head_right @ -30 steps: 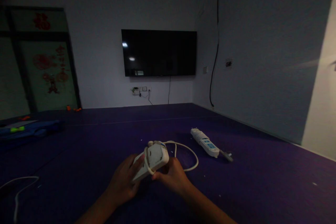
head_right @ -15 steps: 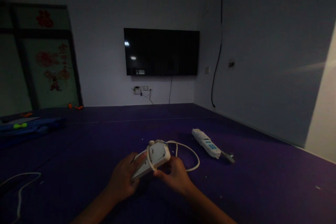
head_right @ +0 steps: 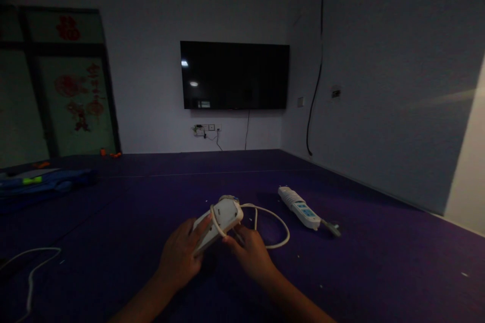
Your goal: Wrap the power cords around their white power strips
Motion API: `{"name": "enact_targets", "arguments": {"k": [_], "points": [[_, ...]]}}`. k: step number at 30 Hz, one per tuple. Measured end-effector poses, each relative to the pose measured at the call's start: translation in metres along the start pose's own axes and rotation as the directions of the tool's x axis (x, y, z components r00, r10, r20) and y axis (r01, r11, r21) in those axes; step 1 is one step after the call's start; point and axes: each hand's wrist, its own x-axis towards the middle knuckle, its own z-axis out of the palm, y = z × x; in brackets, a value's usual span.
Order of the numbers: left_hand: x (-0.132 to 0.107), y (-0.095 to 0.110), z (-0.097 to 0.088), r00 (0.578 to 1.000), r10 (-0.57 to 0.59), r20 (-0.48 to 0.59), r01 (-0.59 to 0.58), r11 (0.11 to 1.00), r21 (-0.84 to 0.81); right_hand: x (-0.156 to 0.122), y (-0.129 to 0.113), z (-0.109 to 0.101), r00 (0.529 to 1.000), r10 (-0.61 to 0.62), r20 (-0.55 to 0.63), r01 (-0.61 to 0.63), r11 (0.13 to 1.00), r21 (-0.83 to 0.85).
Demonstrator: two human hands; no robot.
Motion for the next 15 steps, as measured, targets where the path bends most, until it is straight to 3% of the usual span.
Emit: {"name": "enact_targets", "arguments": {"k": [3,7,15], "points": [[0.0022,0.0062,-0.0054,0.994,-0.09,0.062,0.089,0.996,0.023,-0.0017,-0.0031,-0.0008,0.992,0.084,0.096,-0.06,0.971,-0.23],[0.0048,0.0094,-0.0101,0.978,-0.18,0.108,0.174,0.983,0.062,-0.0014,-0.0042,0.0015,0.972,0.087,0.219,-0.017,0.952,-0.306],[0.0054,0.012,-0.0048,0.981,-0.143,0.133,0.117,0.976,0.182,-0.0018,-0.0034,0.0066,0.973,0.047,0.226,0.053,0.908,-0.416]]}}
